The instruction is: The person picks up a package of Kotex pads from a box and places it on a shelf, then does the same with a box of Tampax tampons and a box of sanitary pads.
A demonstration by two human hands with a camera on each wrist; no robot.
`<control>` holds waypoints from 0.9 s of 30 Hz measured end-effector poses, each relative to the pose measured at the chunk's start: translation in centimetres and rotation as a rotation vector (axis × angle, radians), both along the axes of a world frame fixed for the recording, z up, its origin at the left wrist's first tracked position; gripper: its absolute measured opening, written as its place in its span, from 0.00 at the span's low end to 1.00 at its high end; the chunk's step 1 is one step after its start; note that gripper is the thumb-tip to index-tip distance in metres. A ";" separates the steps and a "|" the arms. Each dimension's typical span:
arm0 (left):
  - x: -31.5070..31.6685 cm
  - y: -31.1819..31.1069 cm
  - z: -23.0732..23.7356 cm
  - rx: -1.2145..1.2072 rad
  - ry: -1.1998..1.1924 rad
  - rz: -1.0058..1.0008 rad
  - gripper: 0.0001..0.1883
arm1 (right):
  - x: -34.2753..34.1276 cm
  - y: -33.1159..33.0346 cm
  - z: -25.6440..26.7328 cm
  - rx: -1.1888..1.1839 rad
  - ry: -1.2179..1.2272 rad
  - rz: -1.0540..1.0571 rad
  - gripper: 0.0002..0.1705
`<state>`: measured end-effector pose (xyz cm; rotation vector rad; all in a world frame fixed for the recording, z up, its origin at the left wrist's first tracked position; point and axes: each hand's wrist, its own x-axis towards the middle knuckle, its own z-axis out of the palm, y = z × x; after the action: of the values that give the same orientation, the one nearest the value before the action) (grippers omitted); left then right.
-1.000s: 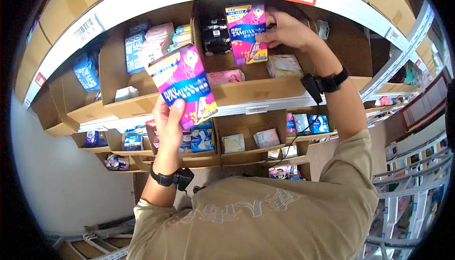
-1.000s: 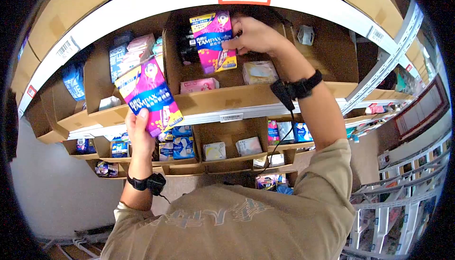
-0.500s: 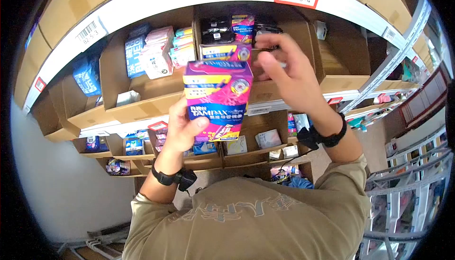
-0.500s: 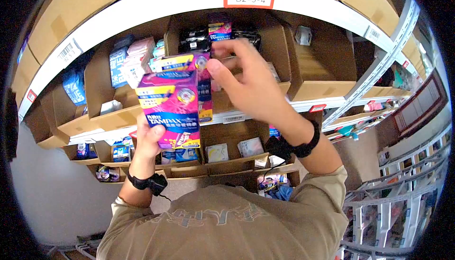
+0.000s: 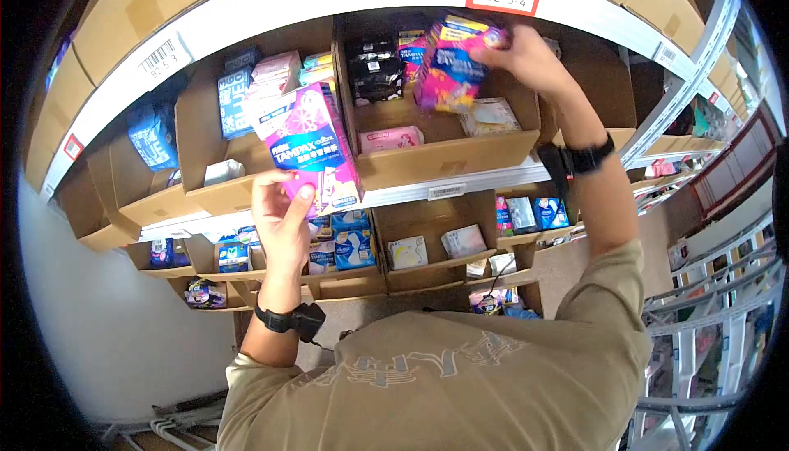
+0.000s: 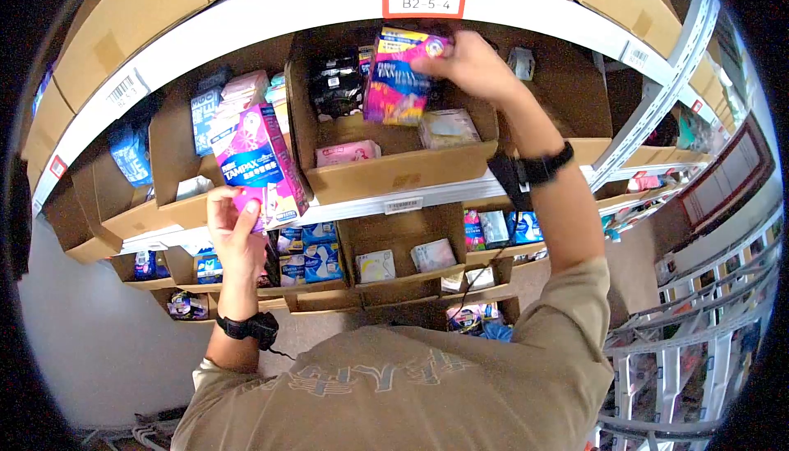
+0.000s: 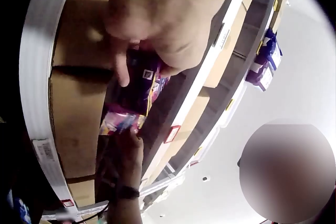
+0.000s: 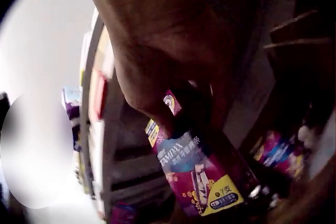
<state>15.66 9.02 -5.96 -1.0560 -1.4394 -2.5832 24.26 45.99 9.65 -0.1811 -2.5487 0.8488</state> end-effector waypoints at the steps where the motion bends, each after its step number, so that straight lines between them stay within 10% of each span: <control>1: 0.2 0.0 0.0 -0.005 0.037 0.030 0.14 | -1.8 0.8 0.3 0.133 -0.139 -0.118 0.38; 5: 1.8 -0.8 -1.4 -0.091 0.025 0.079 0.14 | -11.0 5.6 -3.1 0.466 -0.187 -0.050 0.41; 16: 2.2 -2.5 -2.3 -0.103 0.034 0.101 0.13 | -14.6 3.7 -4.1 0.398 -0.283 -0.034 0.46; 18: 2.5 -2.1 -1.9 -0.077 0.076 0.051 0.13 | -13.7 3.2 -4.3 0.709 -0.201 -0.114 0.43; 27: 2.6 0.6 1.4 -0.256 0.201 -0.050 0.10 | -10.0 -0.2 -0.9 0.426 -0.076 0.063 0.44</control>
<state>18.22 9.60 -4.54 -1.3511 -1.7422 -2.2842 14.28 45.78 8.78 0.0005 -2.7484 0.3084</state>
